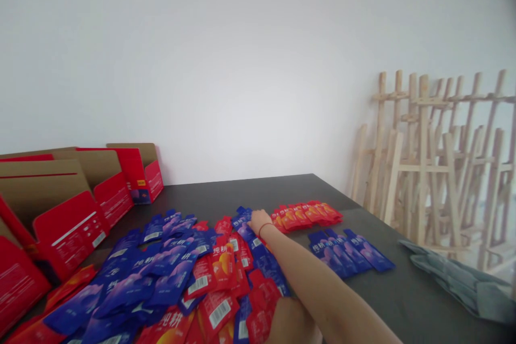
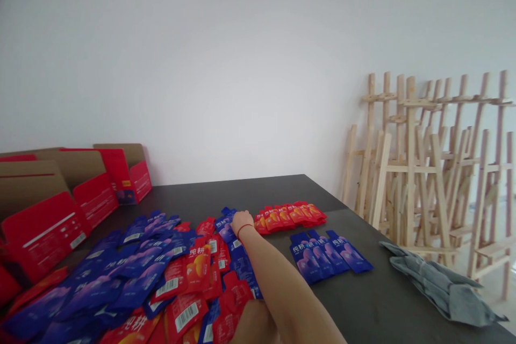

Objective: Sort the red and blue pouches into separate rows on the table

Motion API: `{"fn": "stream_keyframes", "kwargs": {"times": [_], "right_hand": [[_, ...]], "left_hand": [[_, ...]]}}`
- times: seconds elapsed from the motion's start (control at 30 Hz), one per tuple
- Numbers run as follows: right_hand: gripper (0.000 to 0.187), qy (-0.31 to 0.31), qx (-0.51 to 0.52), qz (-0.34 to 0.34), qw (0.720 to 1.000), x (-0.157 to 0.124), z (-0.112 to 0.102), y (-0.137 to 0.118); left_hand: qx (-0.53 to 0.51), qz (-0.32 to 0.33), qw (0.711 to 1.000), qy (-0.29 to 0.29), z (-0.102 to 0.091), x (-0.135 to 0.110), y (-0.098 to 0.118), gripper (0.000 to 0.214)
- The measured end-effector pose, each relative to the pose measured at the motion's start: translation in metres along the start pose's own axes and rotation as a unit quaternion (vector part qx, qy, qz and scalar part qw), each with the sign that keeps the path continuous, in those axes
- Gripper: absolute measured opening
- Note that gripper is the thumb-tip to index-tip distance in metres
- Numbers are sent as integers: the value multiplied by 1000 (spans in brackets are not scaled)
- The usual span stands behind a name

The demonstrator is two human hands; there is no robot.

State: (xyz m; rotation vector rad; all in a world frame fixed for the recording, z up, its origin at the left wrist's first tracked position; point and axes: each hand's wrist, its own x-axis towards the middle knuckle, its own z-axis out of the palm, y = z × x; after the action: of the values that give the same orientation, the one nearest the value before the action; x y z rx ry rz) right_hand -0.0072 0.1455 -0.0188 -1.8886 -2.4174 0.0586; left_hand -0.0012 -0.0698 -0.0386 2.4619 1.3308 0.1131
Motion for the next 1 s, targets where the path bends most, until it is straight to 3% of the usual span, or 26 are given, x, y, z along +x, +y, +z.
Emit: {"fn": "stream_keyframes", "kwargs": {"times": [0.3,0.6,0.87,1.0], "right_hand": [[31,-13,57,-53,997,-25,1,0],[31,17,155,-137,978,-63,10,1],[29,32,205,-133,969,-95,6,-14],[35,55,238,-102,964,-102,2,-16]], "left_hand": [[79,53,995,-40,-9,-2,4,33],[81,37,996,-28,-8,-4,4,32],[83,13,989,-121,-22,-13,13,27],[83,1,991,-102,-20,-9,6,27]]}}
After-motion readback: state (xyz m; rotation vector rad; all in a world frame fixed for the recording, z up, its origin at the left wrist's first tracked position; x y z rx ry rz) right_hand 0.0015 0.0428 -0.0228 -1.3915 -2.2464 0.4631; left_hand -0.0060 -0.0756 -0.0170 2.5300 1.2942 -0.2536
